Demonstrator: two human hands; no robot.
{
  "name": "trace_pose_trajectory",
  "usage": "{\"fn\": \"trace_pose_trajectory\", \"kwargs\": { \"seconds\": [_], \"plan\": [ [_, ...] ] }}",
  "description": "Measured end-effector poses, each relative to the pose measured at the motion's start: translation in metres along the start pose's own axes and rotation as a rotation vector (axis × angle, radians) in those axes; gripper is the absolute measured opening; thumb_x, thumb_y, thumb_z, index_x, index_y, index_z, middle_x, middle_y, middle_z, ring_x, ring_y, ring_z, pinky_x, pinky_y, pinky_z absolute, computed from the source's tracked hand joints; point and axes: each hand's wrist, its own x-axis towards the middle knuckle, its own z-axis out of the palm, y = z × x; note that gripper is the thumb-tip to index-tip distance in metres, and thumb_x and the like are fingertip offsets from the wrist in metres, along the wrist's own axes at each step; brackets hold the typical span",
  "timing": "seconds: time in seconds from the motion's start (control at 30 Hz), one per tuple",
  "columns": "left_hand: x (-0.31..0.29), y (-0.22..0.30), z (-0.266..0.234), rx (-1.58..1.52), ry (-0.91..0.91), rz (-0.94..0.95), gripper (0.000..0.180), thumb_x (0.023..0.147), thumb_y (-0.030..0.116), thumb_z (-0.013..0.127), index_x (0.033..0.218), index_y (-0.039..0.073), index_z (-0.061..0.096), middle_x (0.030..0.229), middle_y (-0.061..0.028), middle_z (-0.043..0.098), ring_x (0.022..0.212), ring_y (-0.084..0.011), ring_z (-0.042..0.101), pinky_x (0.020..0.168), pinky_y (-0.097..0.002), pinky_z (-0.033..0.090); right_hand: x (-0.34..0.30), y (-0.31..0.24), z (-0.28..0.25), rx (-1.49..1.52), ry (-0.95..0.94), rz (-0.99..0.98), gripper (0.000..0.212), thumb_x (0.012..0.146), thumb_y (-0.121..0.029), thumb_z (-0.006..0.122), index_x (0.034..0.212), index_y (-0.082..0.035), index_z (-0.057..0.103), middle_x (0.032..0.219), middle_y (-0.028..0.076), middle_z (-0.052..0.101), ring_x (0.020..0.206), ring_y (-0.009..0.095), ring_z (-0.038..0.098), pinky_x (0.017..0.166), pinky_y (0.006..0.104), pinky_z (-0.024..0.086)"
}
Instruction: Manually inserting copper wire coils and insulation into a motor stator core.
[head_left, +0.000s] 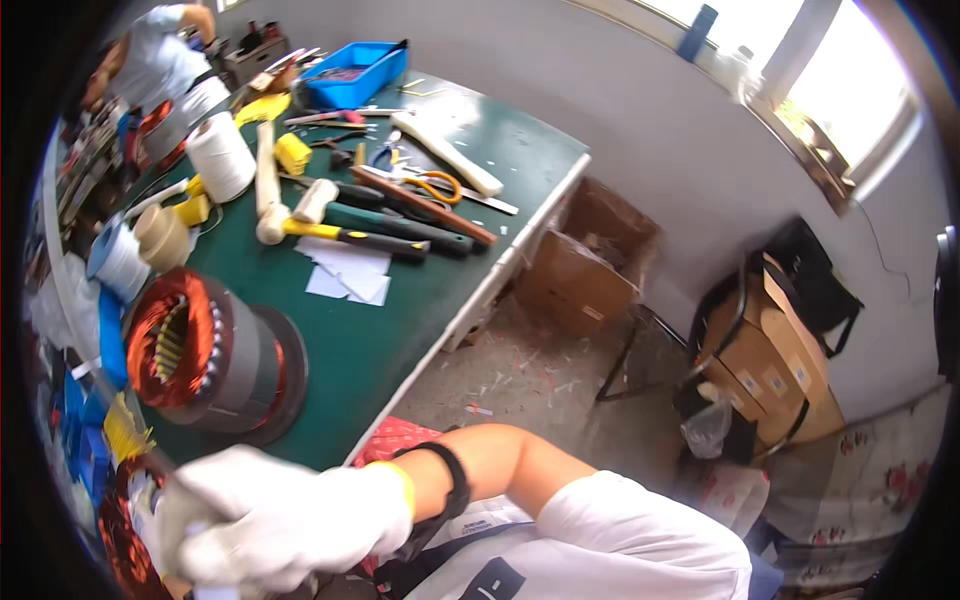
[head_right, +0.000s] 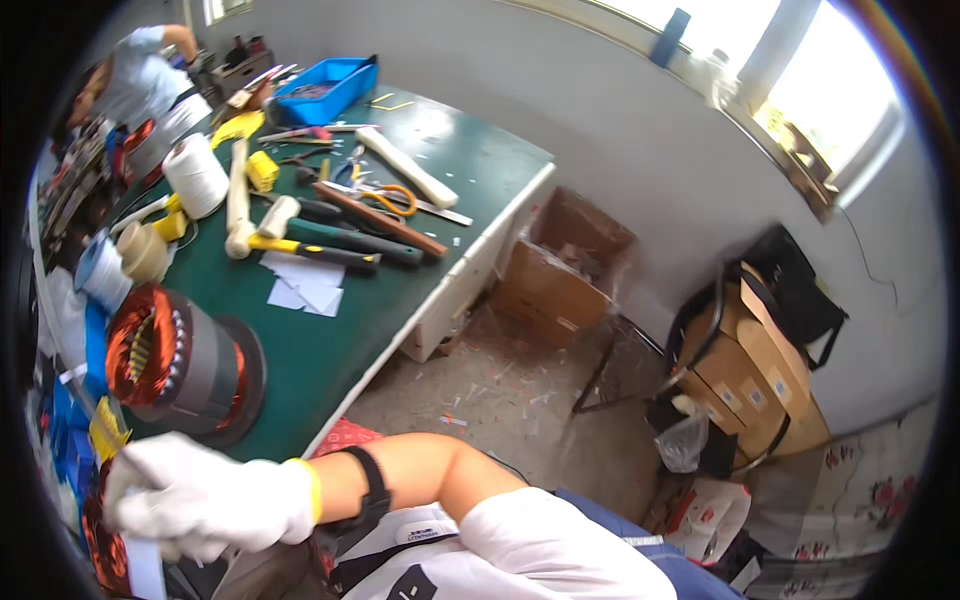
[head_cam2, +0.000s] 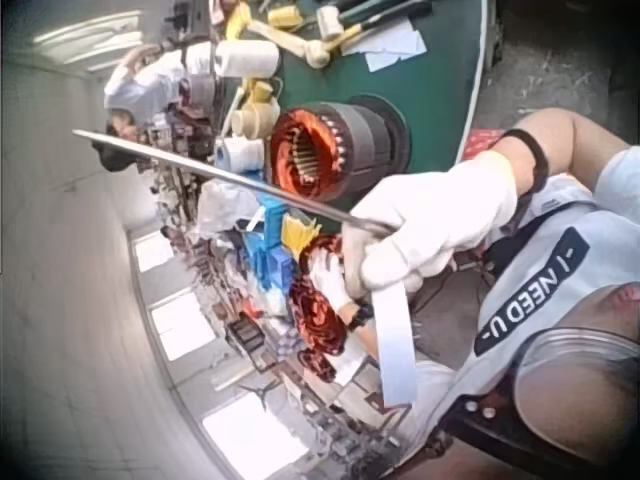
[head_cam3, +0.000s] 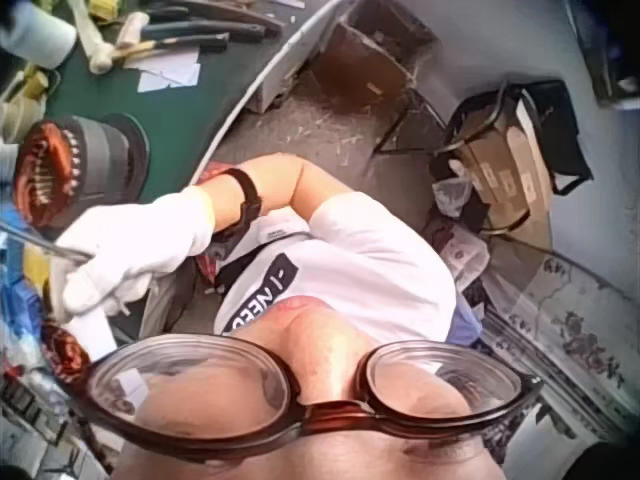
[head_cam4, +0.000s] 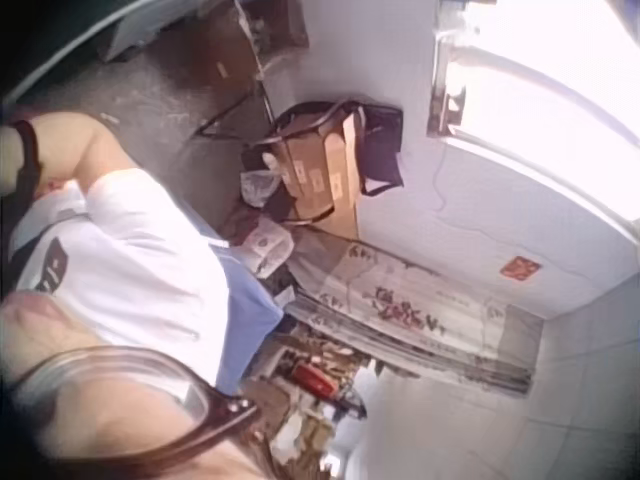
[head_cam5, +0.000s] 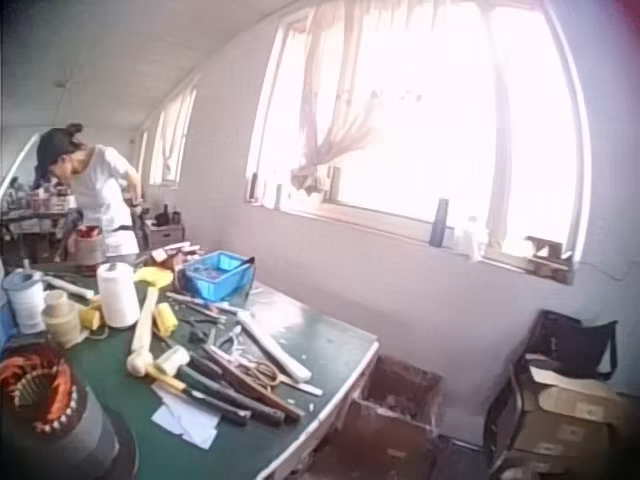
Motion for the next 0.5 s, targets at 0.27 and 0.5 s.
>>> {"fn": "trace_pose_trajectory", "kwargs": {
  "seconds": [0.27,0.5],
  "plan": [
    [0.011,0.058,0.019,-0.017,0.022,0.092,0.042,0.083,0.011,0.065,0.124,0.003,0.064,0.135,-0.0177,0.058,0.128,-0.0351,0.05,0.111,-0.0421,0.037,0.018,-0.008,0.036,0.016,-0.037,-0.091,0.026,0.094,-0.031,0.055,0.084,-0.007,0.049,0.06,0.002,0.052,0.045,0.002,0.042,0.038,0.0177,0.03],
    [0.005,0.068,0.025,-0.01,0.042,0.116,0.041,0.083,0.011,0.065,0.123,0.003,0.064,0.135,-0.0175,0.058,0.128,-0.0348,0.051,0.11,-0.042,0.037,0.024,-0.009,0.048,0.678,-0.295,0.235,0.034,0.095,-0.028,0.067,0.113,0.0,0.061,0.073,-0.001,0.053,0.049,0.004,0.038,0.042,0.0195,0.028]
  ]
}}
